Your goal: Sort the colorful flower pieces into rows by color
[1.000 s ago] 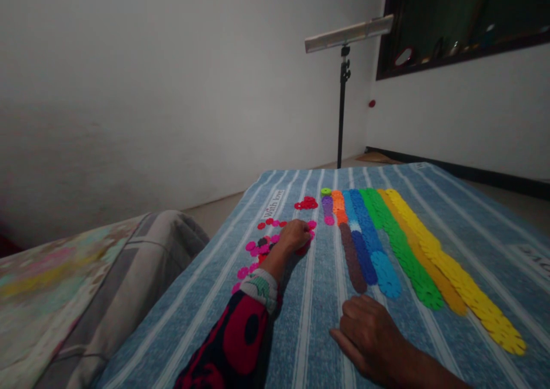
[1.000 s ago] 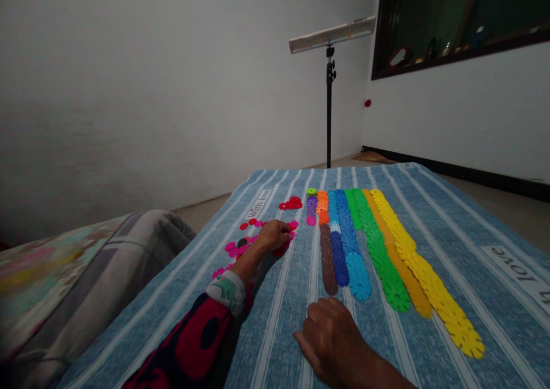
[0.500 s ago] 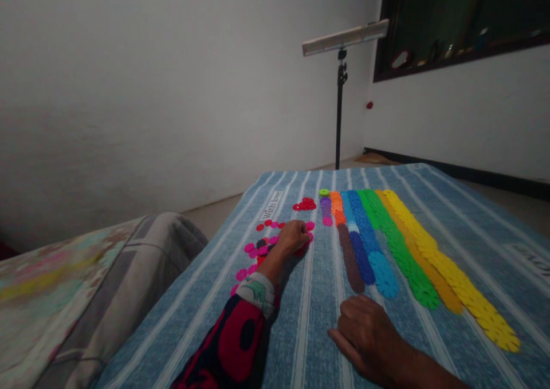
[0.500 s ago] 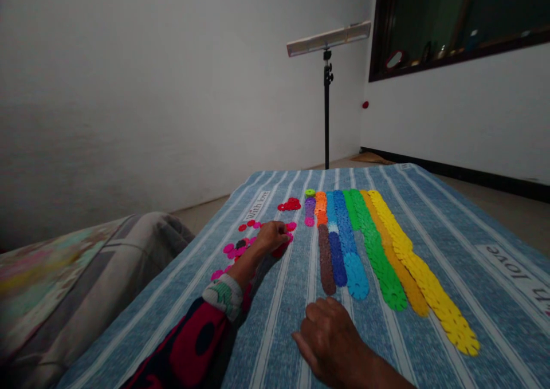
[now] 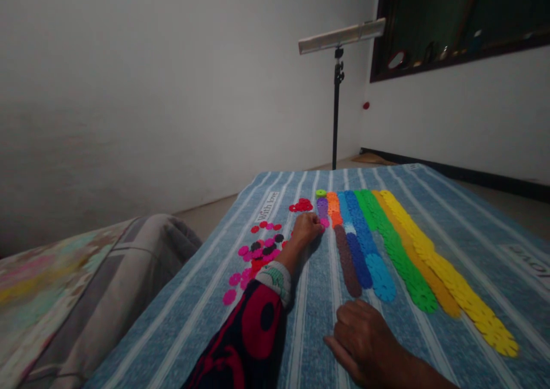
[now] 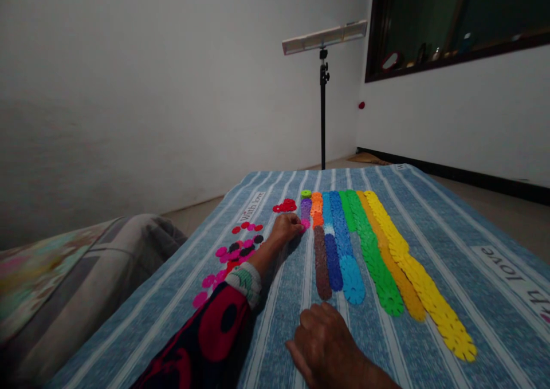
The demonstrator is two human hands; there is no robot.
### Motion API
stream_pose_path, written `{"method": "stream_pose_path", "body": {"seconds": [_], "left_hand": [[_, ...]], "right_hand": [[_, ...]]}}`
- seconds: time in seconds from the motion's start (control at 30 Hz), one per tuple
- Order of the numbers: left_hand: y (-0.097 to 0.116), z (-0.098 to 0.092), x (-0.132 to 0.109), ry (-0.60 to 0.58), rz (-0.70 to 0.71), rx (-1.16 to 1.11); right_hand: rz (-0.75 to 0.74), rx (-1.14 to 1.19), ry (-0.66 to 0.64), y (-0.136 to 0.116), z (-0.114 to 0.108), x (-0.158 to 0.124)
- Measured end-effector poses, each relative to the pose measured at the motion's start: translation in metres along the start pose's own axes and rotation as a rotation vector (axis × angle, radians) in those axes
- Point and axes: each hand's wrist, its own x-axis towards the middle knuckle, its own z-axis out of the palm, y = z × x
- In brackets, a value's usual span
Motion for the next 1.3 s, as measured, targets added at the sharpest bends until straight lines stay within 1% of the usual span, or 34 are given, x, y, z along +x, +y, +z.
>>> {"method": "stream_pose_path", "body": {"seconds": [0.17, 0.37, 0.5, 0.6, 0.73, 0.83, 0.93, 1.07, 1.2, 1.3], "left_hand": [[0.007, 0.011, 0.009, 0.008, 0.016, 0.064], [0.010, 0.012, 0.008, -0.003, 0.093, 0.140], [0.010, 0.008, 0.005, 0.069, 0.081, 0.185], [0.005, -0.003, 0.003, 0.090, 0.023, 0.197], [-0.010, -0.029, -0.001, 0.095, -0.034, 0.209], [-0.022, -0.050, -0.010, 0.103, -0.065, 0.226], [-0.032, -0.065, -0.022, 0.092, -0.115, 0.257], [-0.044, -0.073, -0.035, 0.083, -0.157, 0.247], [-0.057, -0.074, -0.046, 0.074, -0.126, 0.222], [-0.059, -0.075, -0.054, 0.043, -0.087, 0.183]], "right_hand": [[-0.019, -0.016, 0.038, 0.001, 0.000, 0.003], [-0.013, -0.019, 0.044, 0.000, 0.001, 0.003], [-0.016, -0.030, 0.013, 0.000, 0.000, 0.003], [-0.012, -0.024, 0.012, 0.000, -0.001, 0.004], [-0.009, -0.018, 0.014, 0.000, -0.001, 0.003], [-0.007, -0.017, 0.001, -0.001, -0.001, 0.001], [0.010, -0.008, 0.002, -0.001, 0.001, -0.001], [0.002, 0.012, -0.002, -0.001, 0.000, -0.001], [-0.005, 0.026, -0.015, -0.001, -0.001, -0.001], [0.001, 0.023, -0.024, -0.001, -0.002, -0.002]]}}
